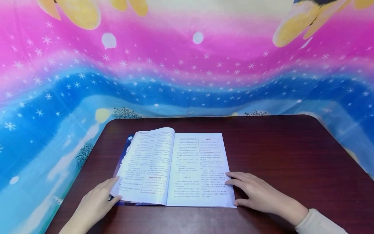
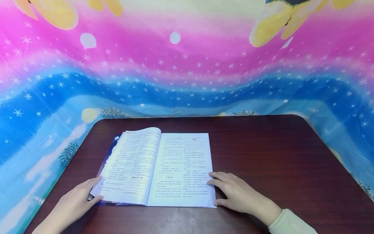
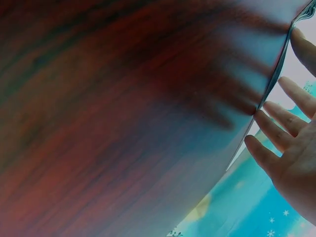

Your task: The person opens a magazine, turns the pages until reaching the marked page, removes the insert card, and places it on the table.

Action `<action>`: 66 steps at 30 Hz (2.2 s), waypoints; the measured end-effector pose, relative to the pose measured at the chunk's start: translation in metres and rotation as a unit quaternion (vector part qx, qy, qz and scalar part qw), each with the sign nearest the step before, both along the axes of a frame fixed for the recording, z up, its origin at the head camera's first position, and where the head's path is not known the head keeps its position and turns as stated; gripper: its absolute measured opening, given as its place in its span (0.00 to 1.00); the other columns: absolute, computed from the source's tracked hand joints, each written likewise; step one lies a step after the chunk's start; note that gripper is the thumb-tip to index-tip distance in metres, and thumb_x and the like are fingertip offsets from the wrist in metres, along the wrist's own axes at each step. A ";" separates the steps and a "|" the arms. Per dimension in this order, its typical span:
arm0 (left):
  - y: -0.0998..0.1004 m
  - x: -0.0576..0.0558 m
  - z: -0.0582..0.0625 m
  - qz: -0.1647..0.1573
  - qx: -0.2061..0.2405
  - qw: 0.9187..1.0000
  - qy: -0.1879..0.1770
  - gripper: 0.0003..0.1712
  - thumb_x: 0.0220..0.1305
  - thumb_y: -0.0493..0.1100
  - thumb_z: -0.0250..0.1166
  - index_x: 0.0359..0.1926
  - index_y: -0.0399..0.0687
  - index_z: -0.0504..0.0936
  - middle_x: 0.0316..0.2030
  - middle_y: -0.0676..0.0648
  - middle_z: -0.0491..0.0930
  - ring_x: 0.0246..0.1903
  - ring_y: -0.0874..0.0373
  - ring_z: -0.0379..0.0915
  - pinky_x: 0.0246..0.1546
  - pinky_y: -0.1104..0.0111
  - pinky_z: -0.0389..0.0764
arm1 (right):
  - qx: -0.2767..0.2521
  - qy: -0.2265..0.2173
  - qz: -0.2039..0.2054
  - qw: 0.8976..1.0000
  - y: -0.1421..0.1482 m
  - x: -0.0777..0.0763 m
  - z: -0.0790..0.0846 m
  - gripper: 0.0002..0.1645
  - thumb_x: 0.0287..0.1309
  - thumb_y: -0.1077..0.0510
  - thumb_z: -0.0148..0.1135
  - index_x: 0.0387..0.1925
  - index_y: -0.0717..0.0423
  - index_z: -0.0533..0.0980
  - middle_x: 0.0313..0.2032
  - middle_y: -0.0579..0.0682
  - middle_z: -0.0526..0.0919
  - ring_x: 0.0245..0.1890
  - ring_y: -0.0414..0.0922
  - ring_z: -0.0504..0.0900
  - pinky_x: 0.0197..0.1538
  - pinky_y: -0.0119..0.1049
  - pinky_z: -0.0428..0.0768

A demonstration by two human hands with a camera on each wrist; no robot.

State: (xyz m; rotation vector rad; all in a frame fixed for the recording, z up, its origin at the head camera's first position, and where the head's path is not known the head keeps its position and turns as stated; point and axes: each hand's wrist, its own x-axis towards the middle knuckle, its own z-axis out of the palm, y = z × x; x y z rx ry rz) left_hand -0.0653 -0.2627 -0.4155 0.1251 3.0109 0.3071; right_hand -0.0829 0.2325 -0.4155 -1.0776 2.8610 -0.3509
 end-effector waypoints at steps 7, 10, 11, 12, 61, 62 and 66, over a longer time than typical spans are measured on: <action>-0.005 0.000 -0.001 -0.016 -0.006 1.000 0.017 0.38 0.51 0.49 0.78 0.61 0.37 0.77 0.62 0.31 0.72 0.57 0.32 0.71 0.44 0.39 0.76 | 0.002 -0.003 -0.002 1.000 -0.002 -0.001 0.002 0.32 0.50 0.46 0.76 0.56 0.48 0.79 0.65 0.51 0.72 0.63 0.50 0.73 0.61 0.54 0.72; -0.007 -0.001 -0.001 -0.026 -0.010 0.999 0.028 0.37 0.50 0.50 0.78 0.60 0.40 0.79 0.64 0.32 0.70 0.58 0.33 0.71 0.43 0.38 0.77 | 0.000 -0.003 -0.003 1.000 -0.003 -0.002 0.003 0.30 0.50 0.46 0.76 0.55 0.48 0.79 0.65 0.50 0.73 0.62 0.49 0.73 0.61 0.53 0.72; -0.008 -0.001 -0.001 -0.030 -0.010 0.999 0.031 0.37 0.50 0.50 0.78 0.60 0.41 0.79 0.64 0.33 0.70 0.58 0.33 0.71 0.44 0.38 0.77 | 0.000 -0.002 -0.003 1.000 -0.003 -0.002 0.003 0.30 0.50 0.46 0.76 0.55 0.48 0.79 0.65 0.50 0.73 0.62 0.49 0.73 0.61 0.53 0.72; -0.008 -0.002 -0.001 -0.035 -0.010 0.999 0.032 0.36 0.50 0.50 0.78 0.59 0.41 0.80 0.64 0.33 0.70 0.58 0.33 0.71 0.45 0.38 0.76 | -0.001 0.001 -0.001 1.000 -0.003 -0.002 0.003 0.30 0.50 0.47 0.76 0.54 0.48 0.79 0.64 0.50 0.73 0.61 0.49 0.74 0.60 0.53 0.73; 0.046 -0.003 0.022 -0.087 0.063 0.989 0.104 0.19 0.66 0.47 0.67 0.57 0.52 0.83 0.56 0.48 0.81 0.57 0.47 0.76 0.55 0.46 0.75 | -0.190 0.041 -0.039 0.980 -0.033 -0.034 0.034 0.22 0.52 0.52 0.76 0.49 0.46 0.81 0.56 0.41 0.79 0.62 0.43 0.73 0.62 0.44 0.72; 0.051 -0.004 0.024 -0.088 0.074 0.987 0.109 0.18 0.66 0.47 0.67 0.57 0.53 0.83 0.55 0.49 0.81 0.57 0.49 0.76 0.55 0.46 0.75 | -0.197 0.043 -0.037 0.979 -0.034 -0.034 0.035 0.22 0.52 0.52 0.76 0.49 0.46 0.80 0.56 0.41 0.79 0.62 0.44 0.72 0.63 0.41 0.71; 0.075 -0.007 0.031 -0.096 0.117 0.980 0.131 0.18 0.66 0.47 0.68 0.56 0.55 0.83 0.55 0.53 0.81 0.57 0.52 0.76 0.57 0.49 0.75 | -0.227 0.058 -0.025 0.972 -0.038 -0.034 0.038 0.22 0.52 0.55 0.76 0.49 0.47 0.80 0.55 0.41 0.79 0.62 0.44 0.72 0.66 0.28 0.64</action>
